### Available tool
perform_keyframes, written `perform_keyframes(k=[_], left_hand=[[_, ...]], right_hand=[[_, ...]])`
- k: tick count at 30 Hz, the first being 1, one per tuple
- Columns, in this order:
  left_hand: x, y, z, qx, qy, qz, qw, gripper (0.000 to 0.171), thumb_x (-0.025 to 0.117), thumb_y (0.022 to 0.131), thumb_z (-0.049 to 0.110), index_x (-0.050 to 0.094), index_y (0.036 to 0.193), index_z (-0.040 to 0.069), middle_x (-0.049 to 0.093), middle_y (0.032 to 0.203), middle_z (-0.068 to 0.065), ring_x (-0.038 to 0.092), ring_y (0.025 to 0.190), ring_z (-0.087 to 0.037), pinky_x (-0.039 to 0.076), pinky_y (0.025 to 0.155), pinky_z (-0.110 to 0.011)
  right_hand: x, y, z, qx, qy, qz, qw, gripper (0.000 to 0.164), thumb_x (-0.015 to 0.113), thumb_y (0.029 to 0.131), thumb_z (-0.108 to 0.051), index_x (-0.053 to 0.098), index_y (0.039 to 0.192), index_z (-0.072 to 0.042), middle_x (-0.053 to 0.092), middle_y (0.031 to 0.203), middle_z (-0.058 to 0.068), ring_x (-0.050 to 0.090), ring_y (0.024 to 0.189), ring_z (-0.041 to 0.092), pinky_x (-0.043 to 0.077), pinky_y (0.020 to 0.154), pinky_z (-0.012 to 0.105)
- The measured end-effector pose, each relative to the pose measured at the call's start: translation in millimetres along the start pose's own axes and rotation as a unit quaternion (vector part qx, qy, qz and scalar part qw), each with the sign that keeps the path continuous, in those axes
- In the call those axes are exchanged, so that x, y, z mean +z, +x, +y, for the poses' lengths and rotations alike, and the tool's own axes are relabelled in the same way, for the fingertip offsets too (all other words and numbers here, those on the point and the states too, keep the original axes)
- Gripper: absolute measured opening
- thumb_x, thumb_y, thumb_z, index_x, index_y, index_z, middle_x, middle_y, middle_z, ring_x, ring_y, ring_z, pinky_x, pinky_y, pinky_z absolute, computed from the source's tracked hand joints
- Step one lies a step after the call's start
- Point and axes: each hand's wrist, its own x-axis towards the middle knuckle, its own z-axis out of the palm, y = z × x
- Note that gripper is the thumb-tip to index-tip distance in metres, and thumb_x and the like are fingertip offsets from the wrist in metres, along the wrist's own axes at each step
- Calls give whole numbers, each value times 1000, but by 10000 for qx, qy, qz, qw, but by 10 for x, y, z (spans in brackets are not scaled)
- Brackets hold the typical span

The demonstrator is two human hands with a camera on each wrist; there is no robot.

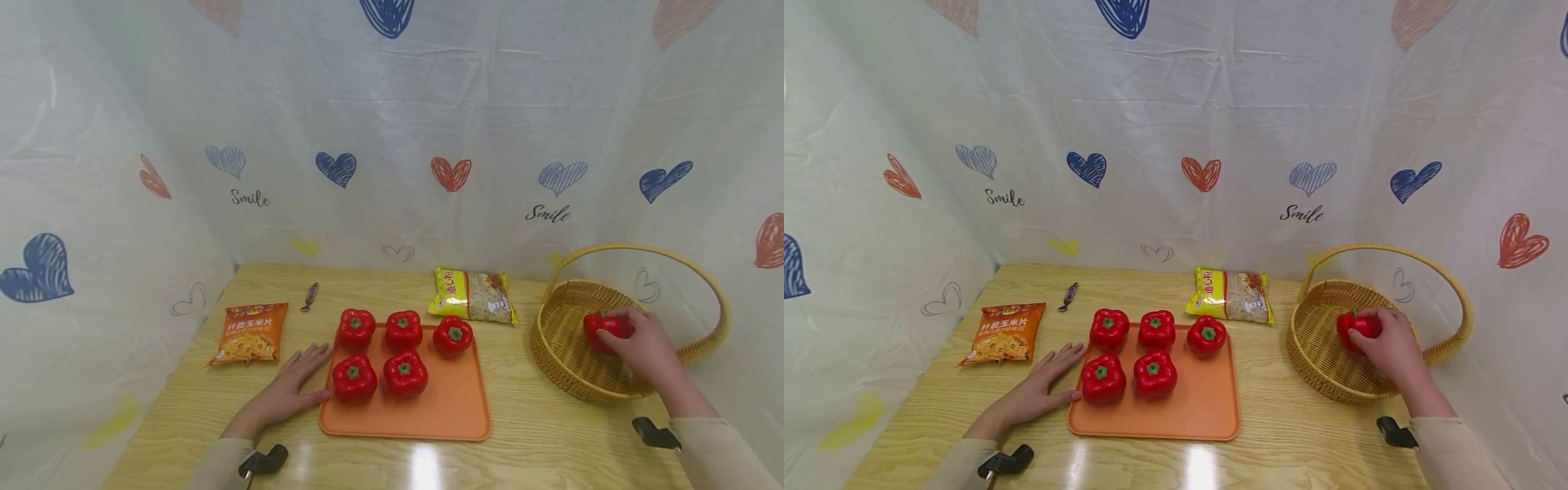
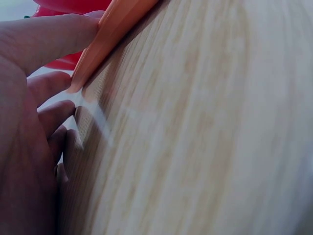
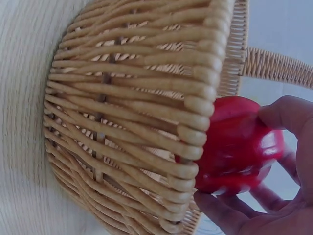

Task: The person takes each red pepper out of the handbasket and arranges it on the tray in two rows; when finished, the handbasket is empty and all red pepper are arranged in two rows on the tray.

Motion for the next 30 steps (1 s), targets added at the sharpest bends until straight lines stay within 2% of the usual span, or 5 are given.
perform_keyframes(k=[11,15,20,24,30], left_hand=[[-1,-3,8,14,5,25,10000,79,72,92,46,39,158,17,31,165,-8,16,155,-35,3,123,-57],[3,-3,0,30,7,37,10000,79,72,92,46,39,158,17,31,165,-8,16,155,-35,2,124,-56],[8,-4,-14,32,19,39,10000,79,71,92,46,39,159,18,31,165,-7,16,155,-34,1,124,-53],[10,-5,-17,53,15,53,10000,79,71,92,46,39,158,18,32,165,-7,16,155,-35,-1,126,-46],[10,-15,-6,93,7,74,9999,78,72,93,45,40,158,17,32,165,-8,16,155,-35,-5,125,-31]], right_hand=[[71,-96,-88,-361,161,277,9988,47,73,96,-26,55,125,8,44,125,35,52,105,53,56,81,64],[92,-118,-128,-557,262,411,9973,45,75,94,-21,57,123,8,45,126,33,54,104,51,60,73,33],[113,-157,-206,-689,431,493,9955,43,77,92,-17,57,119,9,43,127,32,53,107,51,44,66,2],[130,-199,-283,-753,620,545,9937,41,79,90,-13,58,118,8,42,127,31,52,109,50,47,68,1],[160,-245,-373,-793,691,623,9925,41,81,88,-10,58,117,5,41,127,29,52,110,49,58,72,15]])
